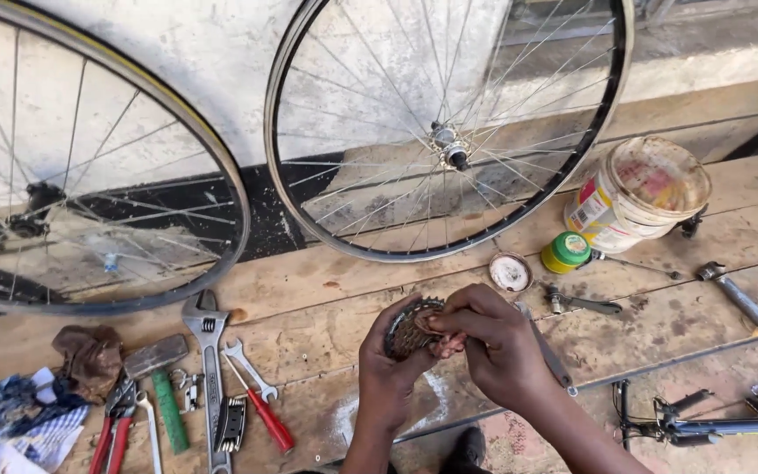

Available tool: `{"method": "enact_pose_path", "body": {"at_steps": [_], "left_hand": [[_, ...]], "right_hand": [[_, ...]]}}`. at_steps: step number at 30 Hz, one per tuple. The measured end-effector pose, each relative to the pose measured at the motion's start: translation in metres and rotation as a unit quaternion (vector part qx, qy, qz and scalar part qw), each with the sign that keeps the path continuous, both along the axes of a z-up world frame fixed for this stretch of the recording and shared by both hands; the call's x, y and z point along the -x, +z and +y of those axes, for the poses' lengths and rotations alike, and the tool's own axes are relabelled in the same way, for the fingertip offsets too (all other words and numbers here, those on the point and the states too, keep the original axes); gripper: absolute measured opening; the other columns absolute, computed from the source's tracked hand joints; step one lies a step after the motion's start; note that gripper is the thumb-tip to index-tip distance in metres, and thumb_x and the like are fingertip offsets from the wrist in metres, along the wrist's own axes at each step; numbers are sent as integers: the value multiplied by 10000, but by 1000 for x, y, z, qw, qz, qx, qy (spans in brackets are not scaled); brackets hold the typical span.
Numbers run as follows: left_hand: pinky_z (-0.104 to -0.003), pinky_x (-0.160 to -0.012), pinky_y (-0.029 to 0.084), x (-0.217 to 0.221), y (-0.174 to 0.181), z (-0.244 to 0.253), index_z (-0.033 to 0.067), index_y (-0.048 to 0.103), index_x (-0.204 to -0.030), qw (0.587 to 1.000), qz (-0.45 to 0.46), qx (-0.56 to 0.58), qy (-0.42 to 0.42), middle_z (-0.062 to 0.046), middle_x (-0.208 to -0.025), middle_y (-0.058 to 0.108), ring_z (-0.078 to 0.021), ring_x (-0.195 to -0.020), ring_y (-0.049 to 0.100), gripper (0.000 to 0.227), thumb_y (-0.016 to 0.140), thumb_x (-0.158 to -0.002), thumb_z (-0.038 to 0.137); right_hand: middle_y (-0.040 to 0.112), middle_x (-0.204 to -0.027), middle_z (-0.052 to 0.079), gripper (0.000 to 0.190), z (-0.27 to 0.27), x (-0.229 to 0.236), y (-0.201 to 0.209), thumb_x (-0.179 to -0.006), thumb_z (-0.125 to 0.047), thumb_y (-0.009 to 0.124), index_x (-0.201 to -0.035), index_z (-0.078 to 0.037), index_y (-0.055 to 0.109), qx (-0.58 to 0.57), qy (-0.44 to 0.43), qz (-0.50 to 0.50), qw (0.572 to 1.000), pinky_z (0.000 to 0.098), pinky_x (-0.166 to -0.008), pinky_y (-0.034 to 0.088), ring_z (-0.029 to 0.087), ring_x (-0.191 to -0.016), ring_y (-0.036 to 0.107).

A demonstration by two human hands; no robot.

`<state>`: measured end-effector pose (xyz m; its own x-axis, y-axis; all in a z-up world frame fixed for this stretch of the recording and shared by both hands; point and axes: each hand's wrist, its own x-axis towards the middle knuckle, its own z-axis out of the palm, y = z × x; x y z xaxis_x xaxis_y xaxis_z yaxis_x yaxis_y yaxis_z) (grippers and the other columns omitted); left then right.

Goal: Cleaning a bicycle cassette by scraping dirt from between the cogs, dipping it in a cleaning solution, and wiping it with a cloth.

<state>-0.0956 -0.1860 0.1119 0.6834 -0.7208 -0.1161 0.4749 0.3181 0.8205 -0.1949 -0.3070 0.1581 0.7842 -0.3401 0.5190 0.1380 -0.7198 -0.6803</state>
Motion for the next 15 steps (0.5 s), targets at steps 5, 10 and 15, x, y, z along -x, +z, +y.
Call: {"method": "enact_pose_path", "body": {"at_steps": [5, 10, 15], "left_hand": [[-384, -856, 588, -1, -1, 3, 70, 653, -1245, 998, -7, -34, 55, -141, -1144, 716, -292, -1016, 712, 616, 794, -646, 56], [-451, -829, 571, 11, -8, -1, 89, 510, -1272, 990, 83, 69, 89, -233, -1166, 622, -353, -1032, 620, 730, 810, -614, -9], [-362, -840, 568, 13, -14, 2, 104, 508, -1053, 997, 9, 73, 30, -127, -1058, 670, -238, -979, 663, 545, 872, -653, 40]], "right_hand": [[613, -839, 101, 307, -14, 12, -27, -738, 218, 584, -882, 26, 776, -193, -21, 53, 980, 298, -534, 703, 225, -691, 695], [589, -879, 97, 403, -2, 0, -24, -741, 213, 472, -921, -25, 744, -214, -48, -32, 975, 277, -525, 623, 194, -687, 628], [630, -899, 70, 439, -6, -2, -15, -729, 190, 453, -893, -69, 766, -181, -49, -17, 982, 271, -569, 564, 180, -759, 639]]}}
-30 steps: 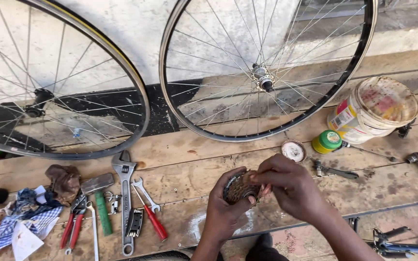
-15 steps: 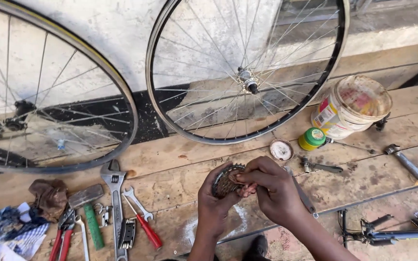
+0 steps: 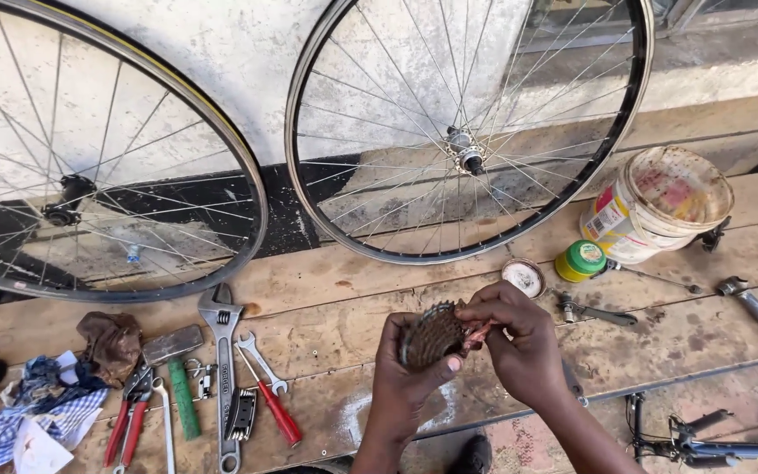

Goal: Cleaning a bicycle cassette by scraping dirt from between the cogs, dipping it in a cleaning solution, and wiping it with a cloth.

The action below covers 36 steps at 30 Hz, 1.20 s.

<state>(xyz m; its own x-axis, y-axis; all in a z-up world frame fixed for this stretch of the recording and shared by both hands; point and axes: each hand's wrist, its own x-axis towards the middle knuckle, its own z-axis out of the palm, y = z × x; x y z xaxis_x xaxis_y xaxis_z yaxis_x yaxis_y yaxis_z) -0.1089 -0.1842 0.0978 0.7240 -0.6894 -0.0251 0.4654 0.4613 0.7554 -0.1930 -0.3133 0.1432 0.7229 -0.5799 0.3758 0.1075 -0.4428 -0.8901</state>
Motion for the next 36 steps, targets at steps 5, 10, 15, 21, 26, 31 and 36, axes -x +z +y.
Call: {"method": "enact_pose_path", "body": {"at_steps": [5, 10, 15, 21, 26, 31, 36], "left_hand": [[-323, -873, 579, 3, 11, 2, 99, 575, -1131, 987, -54, -151, -21, -102, -1106, 678, -208, -995, 705, 534, 824, -668, 6], [-408, -466, 524, 3, 18, 9, 111, 697, -1063, 948, 27, -314, -38, -108, -918, 744, -247, -843, 674, 393, 830, -708, 6], [-278, -557, 454, 10, 1, 10, 57, 737, -1012, 962, -92, -258, 15, -72, -763, 707, -154, -648, 595, 348, 748, -701, -99], [-273, -651, 482, 16, -8, 9, 77, 756, -997, 960, -125, -247, 41, -43, -785, 724, -136, -728, 613, 336, 690, -703, -73], [-259, -655, 485, 17, -6, 11, 105, 745, -955, 945, -173, -275, 30, -22, -784, 752, -120, -725, 649, 347, 631, -667, -51], [-314, -548, 460, 25, -18, 16, 3, 754, -978, 969, 14, -247, 16, -81, -759, 711, -189, -644, 600, 328, 738, -664, -87], [-269, -660, 490, 21, -23, 20, 37, 725, -949, 966, -76, -245, 37, -68, -793, 693, -146, -743, 597, 284, 696, -706, -106]], "right_hand": [[660, -891, 66, 490, 0, -5, 10, -627, 215, 459, -849, -81, 779, 86, 45, 23, 995, 271, -572, 554, 186, -775, 657], [616, -996, 81, 381, 13, -3, 26, -754, 44, 567, -1109, -34, 680, 133, 165, 97, 972, 302, -672, 526, 214, -889, 634], [627, -992, 73, 249, 26, -3, 12, -844, -10, 643, -1084, -57, 691, 189, 157, 75, 966, 345, -708, 508, 239, -908, 634], [615, -878, 64, 243, 39, -1, 9, -782, 35, 606, -968, -76, 717, 201, 90, 107, 969, 344, -624, 499, 238, -782, 640], [624, -879, 85, 102, 29, 0, -5, -874, -11, 600, -917, -50, 685, 264, 109, 37, 958, 349, -656, 507, 257, -815, 619], [694, -781, 25, 165, 7, 7, -8, -730, 61, 736, -806, -86, 746, 142, 34, 98, 984, 270, -577, 534, 143, -702, 639], [542, -915, 94, 394, 49, 8, 8, -715, 44, 527, -1058, -76, 680, 203, 134, 118, 963, 375, -658, 479, 268, -848, 593]]}}
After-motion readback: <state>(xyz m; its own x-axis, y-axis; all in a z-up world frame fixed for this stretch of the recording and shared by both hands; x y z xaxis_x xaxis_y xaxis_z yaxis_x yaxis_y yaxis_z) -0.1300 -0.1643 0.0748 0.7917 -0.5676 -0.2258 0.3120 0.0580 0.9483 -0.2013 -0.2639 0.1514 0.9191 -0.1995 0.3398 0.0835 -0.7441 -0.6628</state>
